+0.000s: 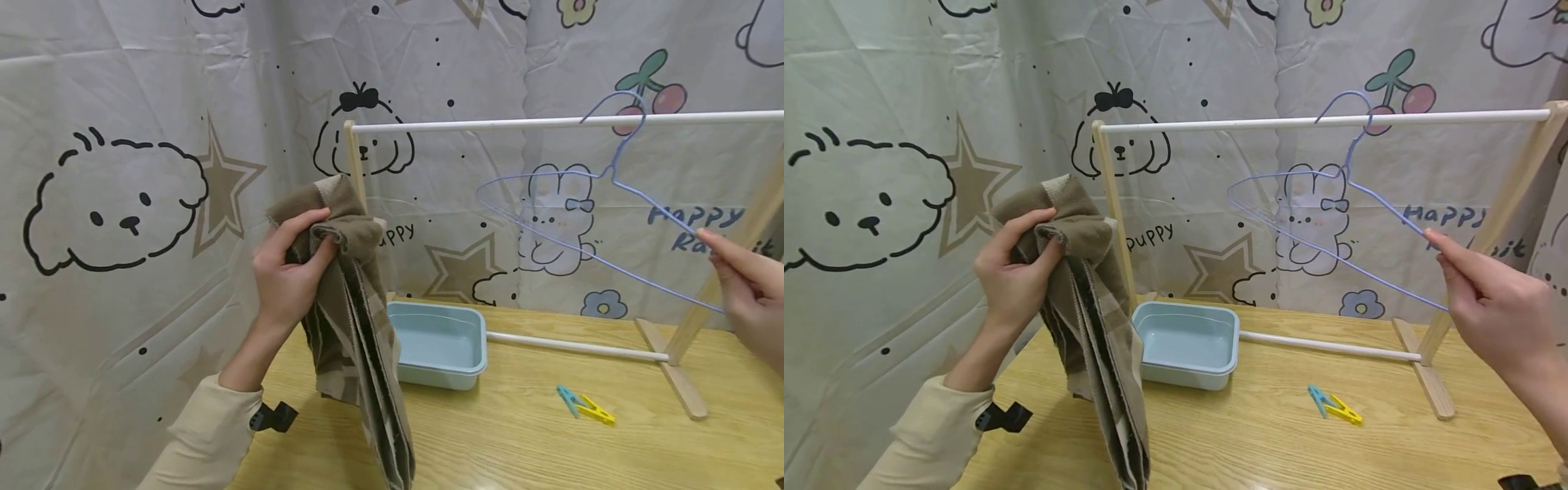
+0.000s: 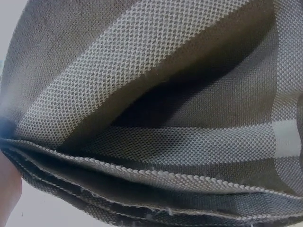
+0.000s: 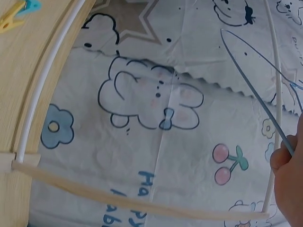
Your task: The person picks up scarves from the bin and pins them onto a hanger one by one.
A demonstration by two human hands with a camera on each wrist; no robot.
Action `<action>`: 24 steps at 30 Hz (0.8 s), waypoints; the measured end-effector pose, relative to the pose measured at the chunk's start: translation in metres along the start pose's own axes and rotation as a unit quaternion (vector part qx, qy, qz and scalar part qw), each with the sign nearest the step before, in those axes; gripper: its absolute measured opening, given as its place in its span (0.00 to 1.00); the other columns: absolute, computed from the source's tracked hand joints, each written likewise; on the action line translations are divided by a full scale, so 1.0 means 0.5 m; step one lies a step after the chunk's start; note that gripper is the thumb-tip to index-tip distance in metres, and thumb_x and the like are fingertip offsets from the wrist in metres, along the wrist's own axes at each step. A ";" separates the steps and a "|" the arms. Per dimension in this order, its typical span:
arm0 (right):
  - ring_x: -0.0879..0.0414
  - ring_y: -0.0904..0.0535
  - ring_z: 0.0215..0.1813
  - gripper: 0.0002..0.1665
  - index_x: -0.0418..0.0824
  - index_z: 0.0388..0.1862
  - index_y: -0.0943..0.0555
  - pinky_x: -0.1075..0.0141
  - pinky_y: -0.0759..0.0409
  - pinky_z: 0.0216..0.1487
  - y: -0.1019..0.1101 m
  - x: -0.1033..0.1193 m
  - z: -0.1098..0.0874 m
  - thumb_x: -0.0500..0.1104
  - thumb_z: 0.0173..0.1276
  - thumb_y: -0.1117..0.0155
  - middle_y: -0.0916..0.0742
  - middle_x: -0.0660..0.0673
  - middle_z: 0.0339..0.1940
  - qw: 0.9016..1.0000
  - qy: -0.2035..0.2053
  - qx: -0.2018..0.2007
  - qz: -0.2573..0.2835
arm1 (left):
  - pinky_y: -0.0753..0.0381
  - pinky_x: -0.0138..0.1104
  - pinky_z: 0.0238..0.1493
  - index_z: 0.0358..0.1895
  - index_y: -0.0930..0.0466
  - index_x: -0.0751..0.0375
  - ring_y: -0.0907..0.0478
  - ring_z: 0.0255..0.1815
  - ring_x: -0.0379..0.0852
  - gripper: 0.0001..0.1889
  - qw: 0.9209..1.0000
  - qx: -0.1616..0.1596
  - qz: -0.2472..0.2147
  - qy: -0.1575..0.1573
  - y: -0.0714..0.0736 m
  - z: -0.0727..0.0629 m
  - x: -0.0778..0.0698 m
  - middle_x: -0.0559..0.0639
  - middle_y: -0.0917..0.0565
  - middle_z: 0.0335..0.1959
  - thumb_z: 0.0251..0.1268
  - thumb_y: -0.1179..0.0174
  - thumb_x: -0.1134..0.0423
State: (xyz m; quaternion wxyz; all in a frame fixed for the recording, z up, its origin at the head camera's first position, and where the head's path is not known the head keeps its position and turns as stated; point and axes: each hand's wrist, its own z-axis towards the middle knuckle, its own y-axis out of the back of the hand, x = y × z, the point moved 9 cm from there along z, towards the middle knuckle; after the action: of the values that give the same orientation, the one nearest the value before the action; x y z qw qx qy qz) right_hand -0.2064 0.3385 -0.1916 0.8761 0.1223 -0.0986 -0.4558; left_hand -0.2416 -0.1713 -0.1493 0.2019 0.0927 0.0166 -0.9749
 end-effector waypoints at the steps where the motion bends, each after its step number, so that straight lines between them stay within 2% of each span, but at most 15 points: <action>1: 0.76 0.49 0.17 0.19 0.31 0.57 0.18 0.82 0.51 0.20 -0.004 0.008 0.000 0.41 0.80 0.50 0.29 0.82 0.41 1.000 0.000 0.004 0.004 | 0.23 0.28 0.48 0.46 0.13 0.64 0.18 0.42 0.37 0.15 1.000 0.002 0.000 -0.001 -0.003 -0.001 -0.001 0.61 0.12 0.39 0.53 0.31 0.76; 3: 0.76 0.49 0.17 0.20 0.31 0.56 0.17 0.83 0.51 0.21 -0.009 0.024 0.000 0.42 0.79 0.49 0.25 0.76 0.36 1.000 0.008 -0.002 0.016 | 0.24 0.27 0.47 0.46 0.13 0.64 0.18 0.41 0.37 0.15 1.000 0.010 -0.005 -0.002 -0.011 -0.003 -0.004 0.61 0.12 0.39 0.54 0.32 0.76; 5: 0.77 0.49 0.18 0.22 0.30 0.55 0.17 0.83 0.51 0.22 -0.015 0.041 0.001 0.46 0.80 0.50 0.18 0.62 0.31 1.000 0.021 -0.002 0.017 | 0.24 0.27 0.46 0.46 0.13 0.64 0.19 0.40 0.37 0.15 1.000 0.018 -0.014 -0.004 -0.019 -0.003 -0.007 0.61 0.12 0.39 0.54 0.32 0.76; 7: 0.77 0.49 0.18 0.26 0.30 0.55 0.17 0.82 0.50 0.22 -0.023 0.059 0.001 0.50 0.80 0.52 0.16 0.47 0.25 0.999 0.034 0.002 0.011 | 0.24 0.27 0.45 0.47 0.14 0.65 0.19 0.40 0.37 0.15 1.000 0.020 -0.020 -0.007 -0.024 -0.002 -0.011 0.61 0.12 0.39 0.55 0.33 0.76; 8: 0.76 0.49 0.18 0.28 0.30 0.55 0.17 0.82 0.50 0.21 -0.027 0.067 0.001 0.52 0.80 0.52 0.19 0.42 0.20 0.999 0.037 0.005 0.007 | 0.23 0.27 0.46 0.47 0.14 0.65 0.19 0.40 0.37 0.15 1.000 0.019 -0.023 -0.008 -0.026 0.000 -0.013 0.61 0.12 0.40 0.55 0.33 0.77; 9: 0.77 0.49 0.19 0.30 0.31 0.55 0.17 0.82 0.49 0.22 -0.032 0.076 0.001 0.55 0.80 0.54 0.20 0.36 0.20 0.999 0.041 0.012 0.000 | 0.23 0.27 0.46 0.47 0.14 0.65 0.18 0.41 0.36 0.15 1.000 0.015 -0.024 -0.009 -0.026 0.002 -0.015 0.61 0.12 0.40 0.55 0.33 0.77; 12: 0.76 0.46 0.20 0.32 0.32 0.55 0.16 0.83 0.46 0.23 -0.040 0.096 -0.002 0.57 0.80 0.55 0.12 0.42 0.29 0.999 0.042 0.021 -0.001 | 0.23 0.28 0.47 0.46 0.14 0.65 0.18 0.42 0.36 0.14 1.000 0.002 -0.025 -0.013 -0.031 0.009 -0.022 0.61 0.12 0.41 0.55 0.33 0.76; 15: 0.75 0.42 0.21 0.30 0.32 0.52 0.15 0.86 0.44 0.27 -0.045 0.117 -0.003 0.56 0.79 0.51 0.11 0.51 0.38 0.999 0.047 0.008 0.027 | 0.22 0.29 0.48 0.46 0.14 0.65 0.18 0.42 0.37 0.14 0.999 -0.004 -0.030 -0.021 -0.038 0.017 -0.030 0.61 0.12 0.40 0.55 0.33 0.75; 17: 0.74 0.42 0.21 0.28 0.32 0.50 0.14 0.87 0.43 0.29 -0.048 0.131 -0.003 0.54 0.78 0.48 0.12 0.56 0.37 0.998 0.051 -0.006 0.046 | 0.23 0.29 0.48 0.46 0.13 0.64 0.18 0.42 0.38 0.13 0.999 -0.005 -0.028 -0.027 -0.044 0.022 -0.036 0.61 0.12 0.40 0.55 0.32 0.75; 19: 0.74 0.41 0.21 0.26 0.31 0.47 0.13 0.87 0.44 0.30 -0.050 0.144 -0.002 0.52 0.77 0.45 0.12 0.57 0.34 0.996 0.054 -0.025 0.072 | 0.23 0.30 0.48 0.45 0.13 0.64 0.18 0.42 0.39 0.13 0.999 -0.007 -0.027 -0.032 -0.050 0.028 -0.044 0.60 0.12 0.39 0.55 0.32 0.74; 21: 0.74 0.40 0.21 0.23 0.30 0.47 0.13 0.88 0.43 0.31 -0.056 0.156 -0.002 0.49 0.77 0.44 0.12 0.60 0.38 0.994 0.053 -0.034 0.094 | 0.23 0.31 0.48 0.45 0.13 0.63 0.18 0.43 0.41 0.13 0.999 -0.010 -0.024 -0.036 -0.056 0.033 -0.050 0.59 0.12 0.39 0.55 0.31 0.73; 24: 0.73 0.40 0.21 0.20 0.29 0.46 0.13 0.86 0.43 0.30 -0.067 0.173 -0.002 0.45 0.75 0.41 0.11 0.60 0.42 0.989 0.051 -0.044 0.128 | 0.24 0.32 0.49 0.46 0.13 0.62 0.19 0.44 0.43 0.13 0.999 -0.007 -0.019 -0.038 -0.066 0.042 -0.061 0.58 0.12 0.39 0.56 0.31 0.70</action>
State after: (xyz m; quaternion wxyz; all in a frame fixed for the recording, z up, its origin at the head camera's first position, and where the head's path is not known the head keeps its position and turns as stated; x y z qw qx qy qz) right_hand -0.1829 0.2489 -0.1976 0.9358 0.0934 -0.0484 -0.3366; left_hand -0.2310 -0.1305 -0.1233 0.1848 0.0534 0.0177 -0.9812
